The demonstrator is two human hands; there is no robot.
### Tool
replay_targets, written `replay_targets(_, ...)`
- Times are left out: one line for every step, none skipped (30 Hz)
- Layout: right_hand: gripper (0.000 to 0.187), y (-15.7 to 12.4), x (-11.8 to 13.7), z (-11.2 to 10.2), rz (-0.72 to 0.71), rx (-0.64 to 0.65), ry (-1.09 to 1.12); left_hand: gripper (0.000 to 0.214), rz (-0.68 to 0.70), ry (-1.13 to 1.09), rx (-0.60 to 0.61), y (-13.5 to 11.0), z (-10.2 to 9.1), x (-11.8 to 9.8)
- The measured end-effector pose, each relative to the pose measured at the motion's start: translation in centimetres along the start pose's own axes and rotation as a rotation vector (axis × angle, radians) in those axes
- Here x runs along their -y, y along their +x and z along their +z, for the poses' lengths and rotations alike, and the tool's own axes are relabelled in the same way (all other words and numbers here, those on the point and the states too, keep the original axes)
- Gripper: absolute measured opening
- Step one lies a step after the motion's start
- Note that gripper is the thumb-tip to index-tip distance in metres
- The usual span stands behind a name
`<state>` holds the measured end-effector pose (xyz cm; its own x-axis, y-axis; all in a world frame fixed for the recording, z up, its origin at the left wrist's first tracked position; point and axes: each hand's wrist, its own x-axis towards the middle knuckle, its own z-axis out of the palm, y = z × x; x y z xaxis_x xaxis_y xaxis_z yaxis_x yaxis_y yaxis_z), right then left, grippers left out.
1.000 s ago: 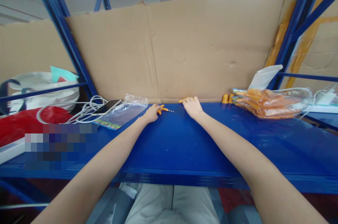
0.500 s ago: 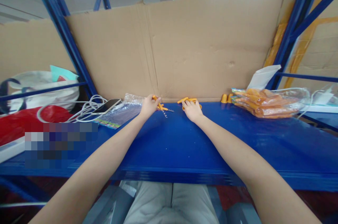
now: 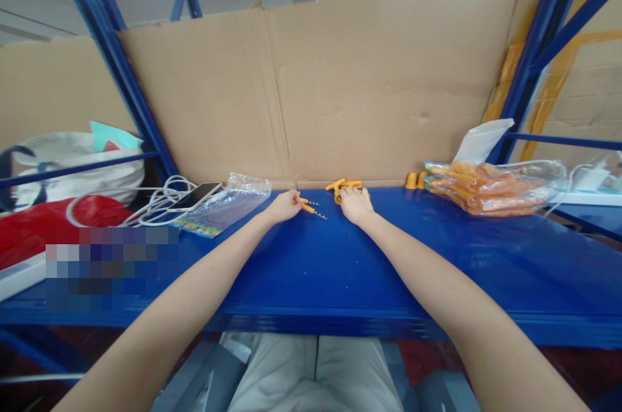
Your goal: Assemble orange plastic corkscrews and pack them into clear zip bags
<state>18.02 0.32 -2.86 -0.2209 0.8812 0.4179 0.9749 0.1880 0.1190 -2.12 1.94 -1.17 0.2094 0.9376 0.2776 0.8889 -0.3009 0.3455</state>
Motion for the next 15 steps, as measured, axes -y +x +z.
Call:
replay_targets(0.041, 0.0, 0.0, -0.1, 0.006, 0.007, -0.004, 0.006, 0.045, 0.085, 0.03, -0.2, -0.1, -0.1)
replay_targets(0.041, 0.0, 0.1, -0.1, 0.016, 0.015, -0.008, 0.008, 0.081, 0.15, 0.072, -0.4, -0.3, -0.2)
replay_targets(0.041, 0.0, 0.1, -0.2, 0.026, 0.023, -0.012, 0.01, 0.106, 0.196, 0.114, -0.6, -0.4, -0.3)
replay_targets(0.041, 0.0, 0.2, -0.2, 0.038, 0.03, -0.014, 0.012, 0.119, 0.225, 0.142, -0.8, -0.5, -0.4)
replay_targets(0.042, 0.0, 0.2, -0.2, 0.047, 0.035, -0.015, 0.015, 0.119, 0.242, 0.15, -0.9, -0.6, -0.5)
replay_targets(0.042, 0.0, 0.2, -0.3, 0.055, 0.039, -0.015, 0.019, 0.107, 0.249, 0.137, -1.0, -0.6, -0.5)
replay_targets(0.042, 0.0, 0.2, -0.3, 0.059, 0.041, -0.015, 0.025, 0.096, 0.25, 0.116, -1.1, -0.6, -0.5)
replay_targets(0.042, 0.0, 0.2, -0.3, 0.061, 0.044, -0.016, 0.031, 0.097, 0.245, 0.097, -1.1, -0.4, -0.4)
replay_targets(0.043, 0.0, 0.2, -0.3, 0.062, 0.045, -0.017, 0.038, 0.116, 0.237, 0.082, -1.0, -0.2, -0.3)
replay_targets(0.043, 0.1, 0.2, -0.2, 0.063, 0.046, -0.017, 0.045, 0.152, 0.226, 0.073, -0.9, 0.1, -0.1)
replay_targets(0.043, 0.1, 0.2, -0.2, 0.061, 0.048, -0.016, 0.05, 0.205, 0.213, 0.072, -0.7, 0.5, 0.1)
replay_targets(0.043, 0.1, 0.1, -0.2, 0.058, 0.049, -0.014, 0.054, 0.257, 0.201, 0.075, -0.5, 0.9, 0.4)
replay_targets(0.044, 0.1, 0.1, -0.1, 0.053, 0.05, -0.011, 0.056, 0.298, 0.189, 0.088, -0.2, 1.3, 0.6)
replay_targets(0.044, 0.1, 0.1, -0.1, 0.049, 0.05, -0.008, 0.055, 0.324, 0.18, 0.11, 0.1, 1.6, 0.8)
replay_targets(0.044, 0.0, 0.1, 0.0, 0.045, 0.051, -0.007, 0.054, 0.342, 0.173, 0.136, 0.4, 1.9, 1.0)
